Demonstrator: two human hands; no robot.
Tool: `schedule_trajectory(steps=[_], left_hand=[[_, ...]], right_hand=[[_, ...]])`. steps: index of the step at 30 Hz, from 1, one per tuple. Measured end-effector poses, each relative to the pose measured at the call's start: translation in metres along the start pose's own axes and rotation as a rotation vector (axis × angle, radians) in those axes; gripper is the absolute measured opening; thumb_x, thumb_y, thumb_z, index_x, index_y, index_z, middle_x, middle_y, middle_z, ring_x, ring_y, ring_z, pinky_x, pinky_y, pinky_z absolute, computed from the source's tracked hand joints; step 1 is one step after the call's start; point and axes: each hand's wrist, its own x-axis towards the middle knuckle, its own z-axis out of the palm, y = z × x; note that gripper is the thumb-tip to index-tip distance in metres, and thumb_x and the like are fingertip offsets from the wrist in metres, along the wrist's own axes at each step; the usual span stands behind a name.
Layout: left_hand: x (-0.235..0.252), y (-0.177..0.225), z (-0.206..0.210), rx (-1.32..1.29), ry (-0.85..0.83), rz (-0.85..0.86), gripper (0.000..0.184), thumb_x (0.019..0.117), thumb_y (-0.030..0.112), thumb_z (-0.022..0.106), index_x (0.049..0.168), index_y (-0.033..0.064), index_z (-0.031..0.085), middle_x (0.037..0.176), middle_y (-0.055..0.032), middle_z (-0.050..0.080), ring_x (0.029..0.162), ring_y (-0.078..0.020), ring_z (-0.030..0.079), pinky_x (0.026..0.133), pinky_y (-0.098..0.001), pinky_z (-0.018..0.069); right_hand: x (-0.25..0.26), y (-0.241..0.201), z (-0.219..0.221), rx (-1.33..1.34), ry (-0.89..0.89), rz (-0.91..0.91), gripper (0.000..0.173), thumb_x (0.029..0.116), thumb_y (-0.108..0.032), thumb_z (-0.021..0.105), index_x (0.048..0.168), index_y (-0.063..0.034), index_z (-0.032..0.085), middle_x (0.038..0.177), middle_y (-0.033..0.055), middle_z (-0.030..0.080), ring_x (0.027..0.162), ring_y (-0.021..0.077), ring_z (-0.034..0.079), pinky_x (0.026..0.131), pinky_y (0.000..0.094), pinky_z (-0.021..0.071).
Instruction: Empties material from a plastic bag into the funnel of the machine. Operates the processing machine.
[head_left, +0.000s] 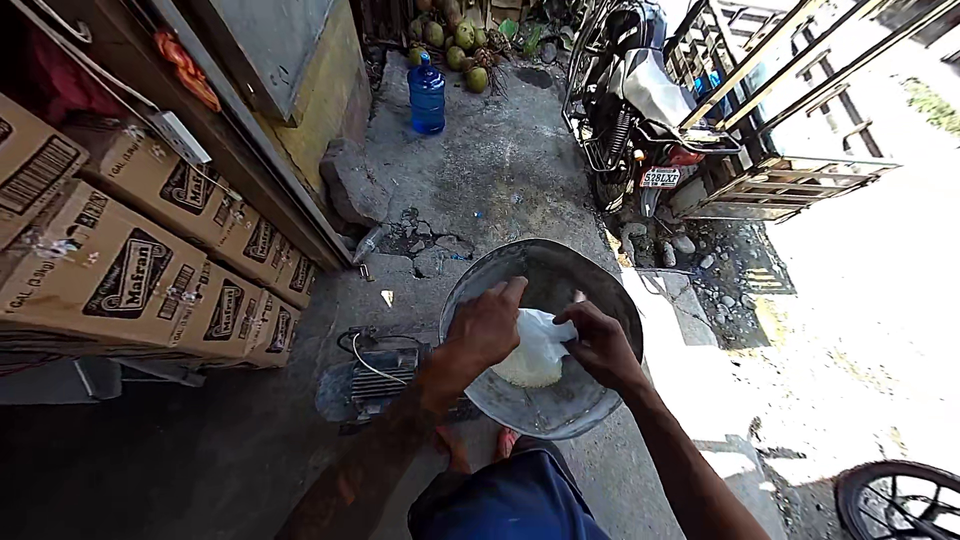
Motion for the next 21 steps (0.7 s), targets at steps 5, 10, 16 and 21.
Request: schedule_trajectory(steps=[5, 10, 16, 21], left_hand=[[-0.003, -0.009, 0.015, -0.017, -0.011, -0.065, 0.019, 0.0973, 0.017, 0.06, 0.109, 0.01, 0.073, 0.105, -0.0115, 0.067, 0.101, -0.0299, 0.065, 0.086, -0.0538, 0.0512], [-0.038, 0.019, 0.04, -0.097, 0.569, 0.087, 0.007, 0.086, 0.01, 0.069, 0.091, 0.0059, 0.072, 0.093, -0.0098, 0.068, 0.087, -0.0256, 0.068, 0.075, -0.0452, 0.0569], [-0.063, 0.028, 0.08, 0.133, 0.33, 0.04, 0.015, 0.0891, 0.007, 0.061, 0.1, 0.005, 0.071, 0.106, -0.0145, 0.068, 0.103, -0.0327, 0.067, 0.085, -0.0516, 0.0543], [-0.066, 0.028, 0.093, 0.019, 0.515, 0.179, 0.011, 0.0906, 0.007, 0.062, 0.095, 0.003, 0.071, 0.108, -0.0131, 0.069, 0.1, -0.0272, 0.069, 0.084, -0.0449, 0.0578]], right_hand=[[0.003, -0.015, -0.002, -0.063, -0.033, -0.109, 0.036, 0.0835, 0.005, 0.064, 0.12, 0.0047, 0.062, 0.094, 0.0029, 0.066, 0.078, 0.0031, 0.061, 0.073, 0.0201, 0.0538], [-0.027, -0.024, 0.002, -0.473, 0.227, -0.439, 0.026, 0.0832, 0.003, 0.059, 0.101, -0.0065, 0.076, 0.089, 0.0106, 0.067, 0.081, 0.0182, 0.066, 0.073, 0.0314, 0.0565], [-0.052, 0.006, 0.013, -0.496, 0.039, -0.322, 0.016, 0.0847, -0.001, 0.061, 0.088, -0.0076, 0.075, 0.09, 0.0101, 0.067, 0.082, 0.0239, 0.068, 0.069, 0.0427, 0.0581], [-0.058, 0.004, 0.018, -0.455, 0.073, -0.296, 0.015, 0.0857, 0.0, 0.061, 0.087, -0.0055, 0.076, 0.091, 0.0122, 0.068, 0.082, 0.0258, 0.068, 0.069, 0.0444, 0.0573]])
